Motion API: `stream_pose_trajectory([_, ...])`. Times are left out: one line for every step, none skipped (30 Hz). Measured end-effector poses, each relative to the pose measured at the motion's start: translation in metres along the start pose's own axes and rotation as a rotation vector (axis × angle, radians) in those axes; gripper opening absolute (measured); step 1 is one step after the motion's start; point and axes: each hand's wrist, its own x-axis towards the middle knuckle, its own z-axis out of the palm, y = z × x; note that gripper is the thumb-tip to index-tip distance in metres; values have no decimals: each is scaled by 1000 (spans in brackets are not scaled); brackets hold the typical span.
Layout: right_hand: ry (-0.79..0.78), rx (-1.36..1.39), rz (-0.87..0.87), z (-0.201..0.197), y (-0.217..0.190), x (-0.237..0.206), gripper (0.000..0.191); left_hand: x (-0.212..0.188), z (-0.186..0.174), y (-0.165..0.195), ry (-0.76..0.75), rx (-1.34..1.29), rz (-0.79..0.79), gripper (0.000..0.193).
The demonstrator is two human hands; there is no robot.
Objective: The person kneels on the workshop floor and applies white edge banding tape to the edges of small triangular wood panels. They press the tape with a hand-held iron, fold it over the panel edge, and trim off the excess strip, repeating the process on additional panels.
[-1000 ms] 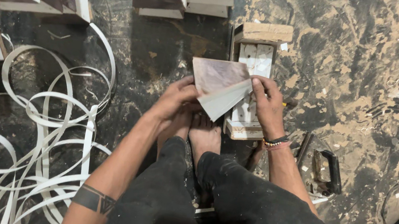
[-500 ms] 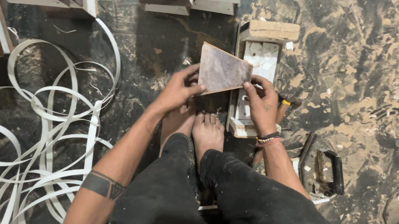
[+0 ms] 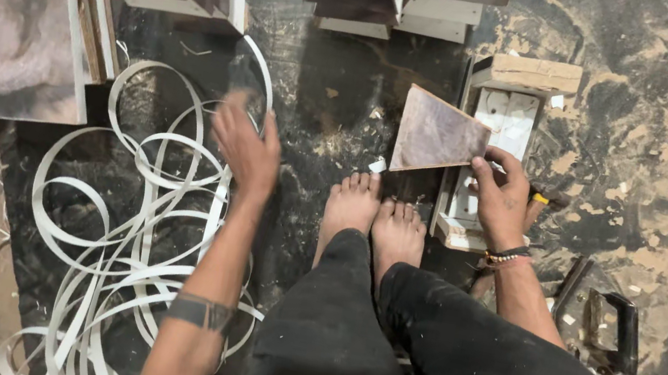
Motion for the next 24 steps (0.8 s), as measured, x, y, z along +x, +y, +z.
stream_pose_trajectory([-3,6,-7,0,-3,-1,31,11,-2,-3,47,84,60,45])
stream_pose_trajectory([-2,-6,0,1,-6,-2,32,20,-4,-3,97,167,121,52])
stream_pose_trajectory([3,-17,6,3,-12,-3,32,28,-8,-1,-87,114,-14,42])
stream_pose_trajectory([12,-27,11,4,-19,-4,32,35,-14,2,-274,55,-143,32])
stream_pose_trajectory([67,-130,-85,3,-27,-8,37,40,-17,11,-466,-8,-267,23])
stream_pose_trajectory([123,-235,-178,4,-35,-15,42,43,-21,23,-432,-119,-168,21])
stream_pose_trajectory([176,-336,-271,7,-44,-19,48,44,-30,33,-393,-224,-69,20])
stream_pose_trajectory([213,-386,-339,11,-54,-24,48,44,-42,43,-358,-325,28,19])
stream_pose_trajectory([244,-440,-401,12,-63,-31,48,41,-54,54,-414,-403,75,21])
stream_pose_trajectory([270,-495,-467,14,-71,-37,48,36,-66,67,-467,-480,117,22])
stream_pose_trajectory([175,-377,-458,16,-79,-41,46,34,-77,77,-535,-541,180,22])
stream_pose_trajectory([79,-259,-449,18,-86,-43,44,34,-85,88,-599,-603,243,23])
stream_pose_trajectory([-16,-138,-441,20,-91,-43,42,35,-90,99,-656,-621,283,23])
stream_pose_trajectory([-142,62,-281,20,-95,-42,39,37,-94,109,-713,-637,329,23])
stream_pose_trajectory([-262,261,-116,19,-97,-42,36,38,-97,116,-772,-653,376,23])
stream_pose_trajectory([-378,458,52,16,-97,-42,34,38,-99,122,-805,-641,368,23])
stream_pose_trajectory([-363,407,37,15,-94,-43,28,38,-99,128,-838,-633,365,22])
stream_pose_trajectory([-346,354,19,16,-88,-43,23,39,-96,133,-869,-626,366,22])
stream_pose_trajectory([-328,299,3,14,-83,-42,19,39,-92,136,-897,-611,319,24])
stream_pose_trajectory([-283,314,19,10,-75,-42,18,36,-88,136,-932,-597,267,25])
stream_pose_trajectory([-237,330,39,8,-66,-44,19,31,-84,135,-970,-581,214,26])
stream_pose_trajectory([-193,346,56,6,-58,-45,20,26,-78,133,-997,-555,189,26])
stream_pose_trajectory([-178,313,87,2,-52,-45,19,22,-71,131,-1019,-527,166,26])
stream_pose_trajectory([-164,280,119,-2,-47,-46,19,18,-64,129,-1040,-499,142,27])
